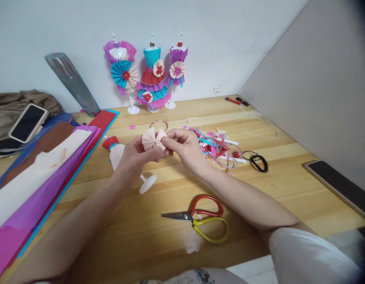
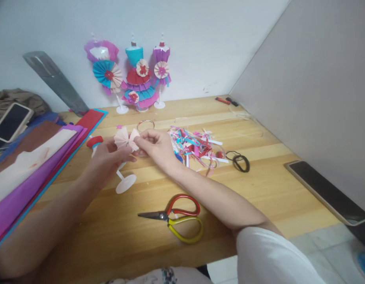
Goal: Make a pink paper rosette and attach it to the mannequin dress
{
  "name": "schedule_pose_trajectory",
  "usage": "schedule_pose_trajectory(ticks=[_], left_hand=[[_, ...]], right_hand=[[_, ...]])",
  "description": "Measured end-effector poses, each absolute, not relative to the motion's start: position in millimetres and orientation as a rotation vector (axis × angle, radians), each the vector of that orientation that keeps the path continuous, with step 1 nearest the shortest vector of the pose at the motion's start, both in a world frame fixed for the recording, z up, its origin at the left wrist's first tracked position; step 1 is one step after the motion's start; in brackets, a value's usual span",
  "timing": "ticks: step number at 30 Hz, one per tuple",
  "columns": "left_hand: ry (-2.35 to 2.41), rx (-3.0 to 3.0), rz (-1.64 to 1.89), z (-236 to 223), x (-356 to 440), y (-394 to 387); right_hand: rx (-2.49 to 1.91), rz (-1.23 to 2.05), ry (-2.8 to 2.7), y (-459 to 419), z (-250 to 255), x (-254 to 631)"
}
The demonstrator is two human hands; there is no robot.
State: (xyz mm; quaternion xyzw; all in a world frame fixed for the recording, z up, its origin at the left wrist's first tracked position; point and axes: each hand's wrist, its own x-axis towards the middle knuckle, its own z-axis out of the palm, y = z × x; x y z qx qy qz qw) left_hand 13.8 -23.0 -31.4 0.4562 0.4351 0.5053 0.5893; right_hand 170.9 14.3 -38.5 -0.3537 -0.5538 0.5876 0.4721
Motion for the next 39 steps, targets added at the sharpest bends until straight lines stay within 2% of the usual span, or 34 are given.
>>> schedule_pose_trajectory(ticks=[11, 22, 30, 39], left_hand=[[1.128, 1.086, 1.178, -34, 7, -21], [1.180, 1.175, 0.968, -19, 3, -18], [1.137, 1.156, 0.998, -22, 0, -16], [1.231, 1.295, 0.832, -7, 3, -20]], right_hand=[[-0.956, 1.501, -1.505, 16, -39, 175], [-0.887, 1.504, -1.515, 18, -40, 176], [-0.911, 1.521, -1.710, 17, -36, 179], [-0.889, 1.520, -1.682, 19, -37, 179]])
